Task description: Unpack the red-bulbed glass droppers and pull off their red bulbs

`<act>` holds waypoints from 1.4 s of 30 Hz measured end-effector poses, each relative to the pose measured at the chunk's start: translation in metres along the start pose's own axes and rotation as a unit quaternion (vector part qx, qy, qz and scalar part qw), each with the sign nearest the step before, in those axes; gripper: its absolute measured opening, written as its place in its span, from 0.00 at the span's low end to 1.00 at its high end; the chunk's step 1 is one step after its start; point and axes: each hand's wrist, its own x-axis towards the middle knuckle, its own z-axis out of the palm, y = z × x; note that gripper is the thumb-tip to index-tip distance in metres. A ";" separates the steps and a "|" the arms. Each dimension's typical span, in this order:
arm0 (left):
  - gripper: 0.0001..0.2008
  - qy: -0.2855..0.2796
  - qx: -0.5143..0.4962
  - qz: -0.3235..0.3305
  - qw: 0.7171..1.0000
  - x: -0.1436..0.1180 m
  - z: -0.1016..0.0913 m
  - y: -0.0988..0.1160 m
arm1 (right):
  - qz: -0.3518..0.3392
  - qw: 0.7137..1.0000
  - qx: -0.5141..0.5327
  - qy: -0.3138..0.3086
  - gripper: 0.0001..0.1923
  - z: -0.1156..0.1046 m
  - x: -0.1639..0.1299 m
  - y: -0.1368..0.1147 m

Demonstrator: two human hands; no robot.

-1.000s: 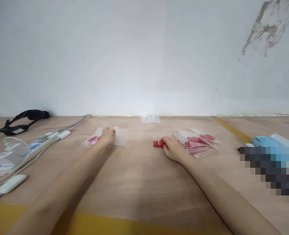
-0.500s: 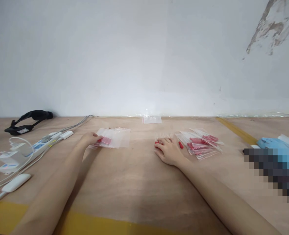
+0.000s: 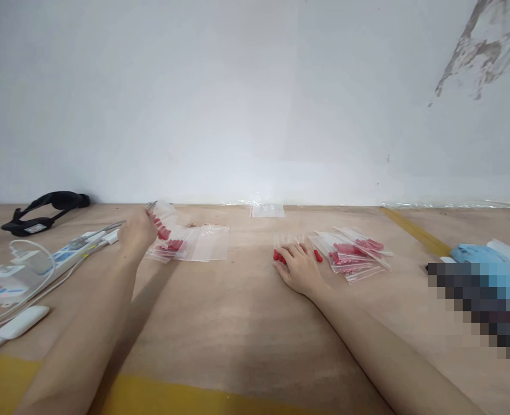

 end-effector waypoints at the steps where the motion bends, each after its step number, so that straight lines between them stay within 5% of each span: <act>1: 0.11 0.029 -0.028 0.010 0.999 -0.003 -0.003 0.005 | -0.002 1.000 -0.003 0.011 0.12 -0.001 0.000 -0.002; 3: 0.10 0.053 -0.127 0.030 0.990 -0.012 -0.001 0.019 | -0.007 1.000 -0.013 0.025 0.12 -0.006 -0.001 -0.008; 5: 0.11 0.020 -0.258 0.039 0.965 -0.029 0.012 0.039 | -0.016 0.999 -0.023 0.022 0.12 -0.011 -0.002 -0.017; 8: 0.13 -0.166 -0.405 0.051 0.898 -0.065 0.042 0.072 | -0.041 0.999 -0.018 0.010 0.12 -0.013 -0.003 -0.034; 13: 0.14 -0.225 -0.410 0.091 0.879 -0.120 0.078 0.107 | -0.101 0.994 0.016 0.031 0.15 0.005 0.001 -0.048; 19: 0.10 -0.241 -0.386 0.128 0.881 -0.147 0.072 0.099 | -0.120 0.993 -0.015 0.001 0.13 0.018 0.012 -0.045; 22: 0.16 -0.169 -0.346 0.246 0.889 -0.153 0.056 0.086 | -0.114 0.993 -0.009 -0.003 0.12 0.019 0.013 -0.043; 25: 0.15 -0.129 -0.323 0.402 0.847 -0.153 0.048 0.078 | -0.096 0.995 0.022 0.008 0.10 0.019 0.010 -0.040; 28: 0.08 -0.143 -0.328 0.468 0.808 -0.150 0.053 0.079 | -0.080 0.996 0.043 0.016 0.09 0.020 0.008 -0.038; 32: 0.10 -0.156 -0.345 0.465 0.800 -0.148 0.063 0.084 | -0.072 0.995 0.055 0.039 0.09 0.020 0.008 -0.037; 42: 0.03 -0.277 -0.435 0.300 0.803 -0.146 0.065 0.087 | -0.117 0.988 0.074 0.064 0.08 0.021 0.009 -0.037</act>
